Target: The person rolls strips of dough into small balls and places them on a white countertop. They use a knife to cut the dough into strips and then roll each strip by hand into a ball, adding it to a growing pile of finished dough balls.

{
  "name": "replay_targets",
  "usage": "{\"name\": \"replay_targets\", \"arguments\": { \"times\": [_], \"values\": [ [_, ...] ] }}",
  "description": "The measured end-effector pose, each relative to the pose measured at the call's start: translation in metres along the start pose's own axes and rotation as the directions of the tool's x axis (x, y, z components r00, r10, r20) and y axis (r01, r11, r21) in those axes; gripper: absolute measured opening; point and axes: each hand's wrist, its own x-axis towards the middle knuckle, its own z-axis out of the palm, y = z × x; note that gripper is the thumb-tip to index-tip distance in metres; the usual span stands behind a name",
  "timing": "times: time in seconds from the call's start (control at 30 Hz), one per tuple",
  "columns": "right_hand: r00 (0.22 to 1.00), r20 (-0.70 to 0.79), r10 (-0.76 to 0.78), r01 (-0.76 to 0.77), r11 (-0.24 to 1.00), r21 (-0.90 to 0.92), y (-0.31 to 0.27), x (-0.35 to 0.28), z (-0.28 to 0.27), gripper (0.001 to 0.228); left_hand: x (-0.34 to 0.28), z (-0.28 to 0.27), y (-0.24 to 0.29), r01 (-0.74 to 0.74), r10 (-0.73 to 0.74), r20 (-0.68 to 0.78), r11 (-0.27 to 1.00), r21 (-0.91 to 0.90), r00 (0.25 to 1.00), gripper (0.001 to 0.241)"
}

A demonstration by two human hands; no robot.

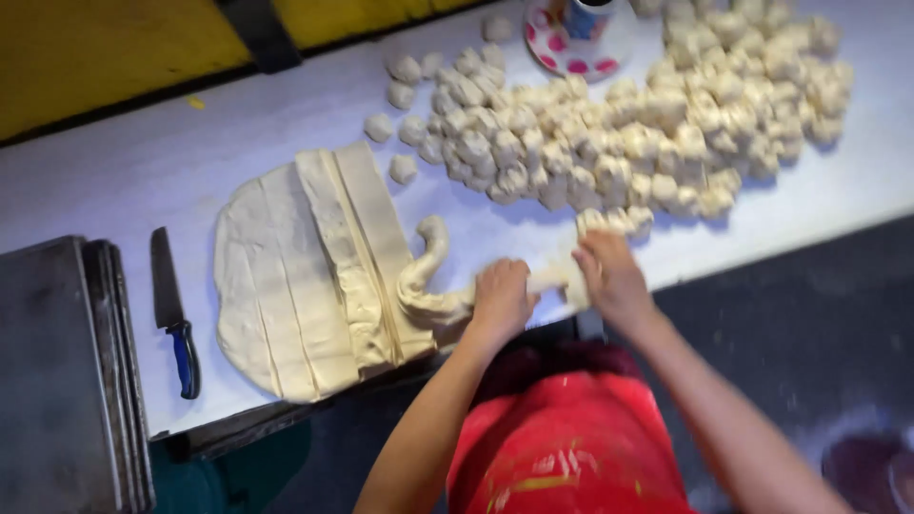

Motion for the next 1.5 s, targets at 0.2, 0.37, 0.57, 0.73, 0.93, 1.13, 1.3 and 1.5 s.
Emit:
{"name": "replay_targets", "arguments": {
  "times": [0.2,0.37,0.57,0.73,0.93,1.13,1.3,1.5],
  "values": [
    [0.871,0.228,0.435,-0.487,0.823,0.293,-0.037,-0.03,0.083,0.032,-0.03,-0.046,0.016,0.055,-0.06,-0.005,0.936,-0.348,0.998,0.058],
    [0.829,0.324,0.455,-0.491,0.871,0.033,-0.027,-0.001,0.057,0.041,-0.006,-0.002,0.028,0.131,-0.12,0.097,0.985,-0.115,0.988,0.027],
    [0.717,0.697,0.015,-0.308,0.904,0.297,-0.153,0.003,-0.045,0.028,0.06,0.004,-0.008,0.232,-0.239,0.285,0.971,0.059,0.928,0.03],
    [0.824,0.558,-0.1,-0.036,0.973,0.227,-0.088,-0.002,-0.021,0.017,0.01,-0.024,0.008,0.247,-0.18,0.409,0.962,-0.117,0.895,0.055],
    [0.987,0.087,0.137,-0.143,0.988,0.06,-0.041,-0.009,0.062,0.027,-0.028,-0.02,-0.018,0.162,-0.154,0.075,0.98,-0.115,0.985,0.023],
    [0.908,0.288,0.305,-0.363,0.915,0.176,-0.065,-0.009,0.095,0.041,-0.039,-0.059,0.003,0.169,-0.15,0.079,0.904,-0.392,0.986,0.083],
    [0.784,0.476,0.399,-0.404,0.909,-0.096,-0.035,0.017,0.073,0.036,0.003,0.001,-0.013,0.314,-0.3,0.214,0.949,-0.034,0.93,0.032],
    [0.625,0.594,-0.507,0.226,0.846,0.484,-0.209,-0.02,-0.068,0.028,0.033,-0.034,-0.012,0.483,-0.464,0.338,0.875,0.029,0.819,0.051]
  ]
}}
